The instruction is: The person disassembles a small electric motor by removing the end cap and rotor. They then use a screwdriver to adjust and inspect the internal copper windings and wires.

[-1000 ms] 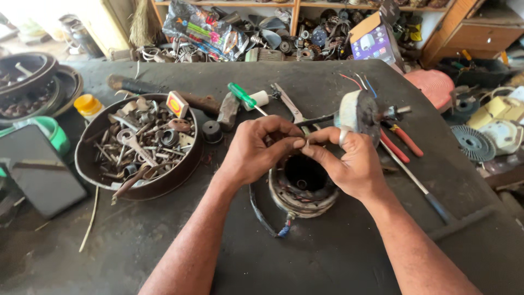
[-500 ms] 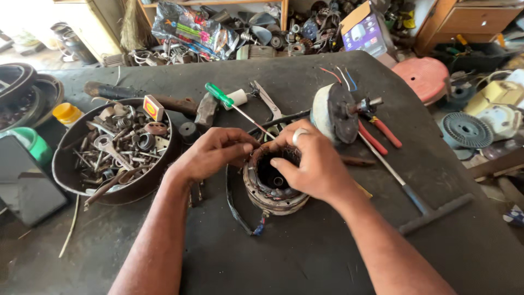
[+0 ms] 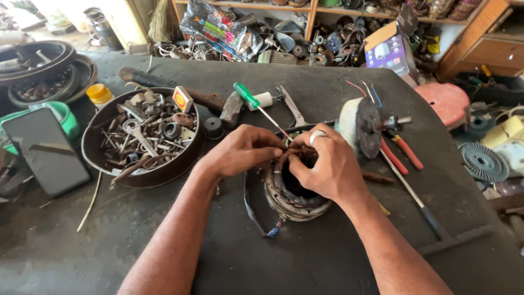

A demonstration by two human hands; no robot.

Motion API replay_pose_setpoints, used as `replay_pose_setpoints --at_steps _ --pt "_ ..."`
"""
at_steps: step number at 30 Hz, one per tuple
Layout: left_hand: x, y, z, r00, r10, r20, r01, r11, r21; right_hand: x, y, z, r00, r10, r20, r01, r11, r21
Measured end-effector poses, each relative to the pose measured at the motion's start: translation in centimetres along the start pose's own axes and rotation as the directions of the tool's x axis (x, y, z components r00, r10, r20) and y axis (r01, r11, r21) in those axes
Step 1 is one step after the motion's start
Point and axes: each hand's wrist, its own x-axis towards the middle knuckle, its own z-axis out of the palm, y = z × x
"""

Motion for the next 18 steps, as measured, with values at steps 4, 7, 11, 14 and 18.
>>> replay_pose_setpoints --at_steps 4,7,11,14,18 --pt "0.3 -0.3 0.0 1.000 -0.026 -0.007 0.026 1.000 0.017 0.1 -0.4 0.5 0.999 -0.025 -0.020 0.023 0.995 -0.092" --pt "0.3 -0.6 0.0 1.000 -0.008 0.004 0.008 1.000 -0.028 -0.2 -0.6 0.7 0.999 -0.035 -0.022 0.032 0.991 -0.130" --pt "0.4 -0.5 0.0 1.000 -0.027 0.006 0.027 0.998 -0.057 -0.6 0.1 1.2 0.991 -0.119 -0.062 0.105 0.975 -0.196" --pt "0.3 0.1 0.2 0.999 -0.050 -0.003 0.050 0.997 -0.052 -0.4 1.3 1.2 0.986 -0.120 -0.114 0.094 0.972 -0.213" --pt "-0.1 1.1 0.3 0.999 -0.036 -0.017 0.036 0.999 -0.015 -0.2 2.5 0.2 0.976 -0.076 -0.203 0.065 0.996 -0.060"
